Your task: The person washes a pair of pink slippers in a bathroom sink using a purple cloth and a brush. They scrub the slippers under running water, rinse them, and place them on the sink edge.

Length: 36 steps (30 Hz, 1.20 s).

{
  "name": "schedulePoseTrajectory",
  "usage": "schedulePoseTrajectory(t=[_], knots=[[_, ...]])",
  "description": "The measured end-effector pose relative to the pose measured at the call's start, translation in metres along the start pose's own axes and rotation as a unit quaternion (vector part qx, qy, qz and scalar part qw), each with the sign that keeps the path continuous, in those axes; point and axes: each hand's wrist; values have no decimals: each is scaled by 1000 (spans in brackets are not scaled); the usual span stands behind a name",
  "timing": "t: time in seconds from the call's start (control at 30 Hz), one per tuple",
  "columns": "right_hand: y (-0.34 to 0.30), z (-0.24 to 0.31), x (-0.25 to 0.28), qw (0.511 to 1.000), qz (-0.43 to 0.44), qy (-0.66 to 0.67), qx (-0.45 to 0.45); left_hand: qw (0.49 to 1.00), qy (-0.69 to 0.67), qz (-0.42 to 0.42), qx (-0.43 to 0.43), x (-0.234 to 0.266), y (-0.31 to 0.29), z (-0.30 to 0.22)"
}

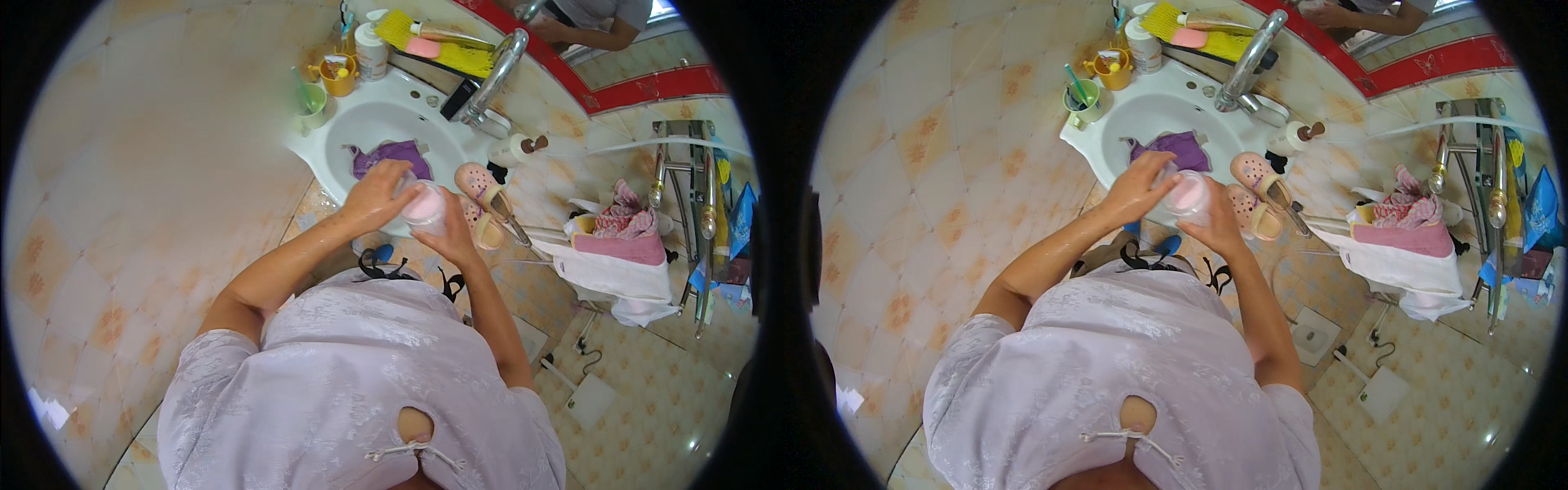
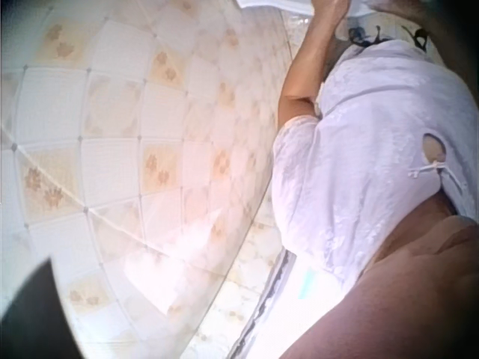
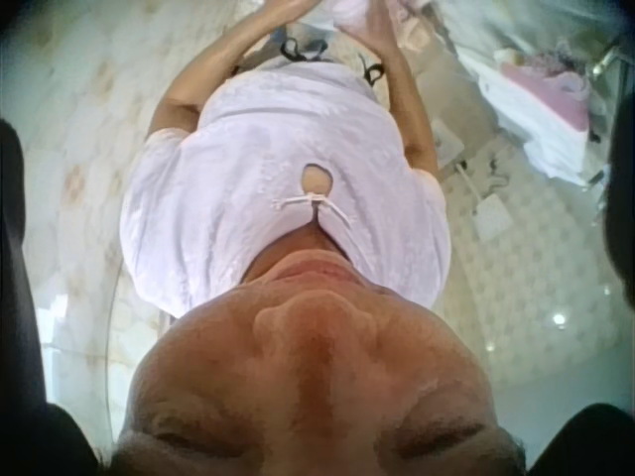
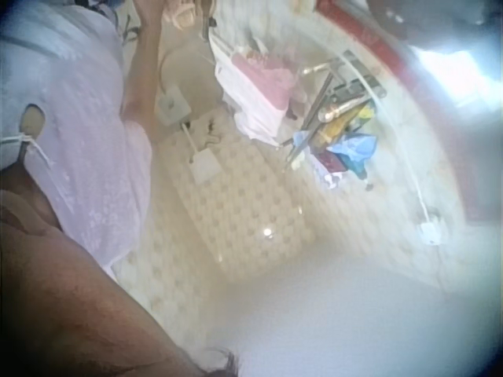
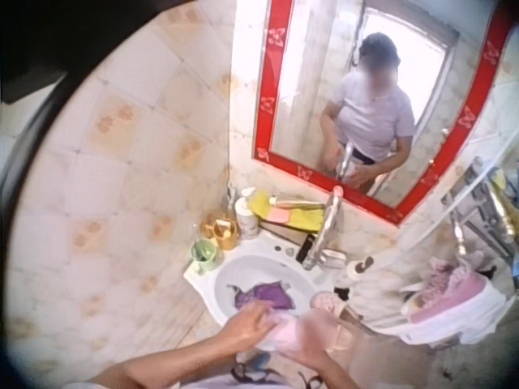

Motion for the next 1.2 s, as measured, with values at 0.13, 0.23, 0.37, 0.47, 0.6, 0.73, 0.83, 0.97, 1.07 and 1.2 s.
schedulePoseTrajectory(t=[0.13,0.23,0.37,0.47,0.6,0.73,0.83,0.97,1.07,1.2], knots=[[44,42,-18,996,30,-66,61,994,100,-40,-18,1,8,-16],[66,61,-14,995,79,16,60,991,97,-77,-51,16,8,-17],[88,61,-5,918,264,288,-71,988,41,-11,-151,50,12,-14],[97,50,-8,779,371,481,-154,960,-72,110,-248,75,24,-11],[107,28,-29,785,344,488,-164,946,-8,206,-251,99,42,2],[147,-7,-50,934,144,295,-139,993,98,49,-53,103,32,28],[198,-43,-61,967,-47,204,-143,999,27,7,24,90,16,51],[266,-86,-74,979,-163,78,-93,997,39,-9,60,73,-7,81],[304,-108,-85,978,-173,96,-69,994,41,-22,99,65,-22,99],[320,-126,-101,970,-222,86,-46,985,30,-15,170,57,-26,118]])
Point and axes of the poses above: each hand's wrist, its own y-axis towards the middle knuckle, its own x-axis out of the back of the hand, z = x × y, and after that the axes turned 1 degree about -z, right-handed
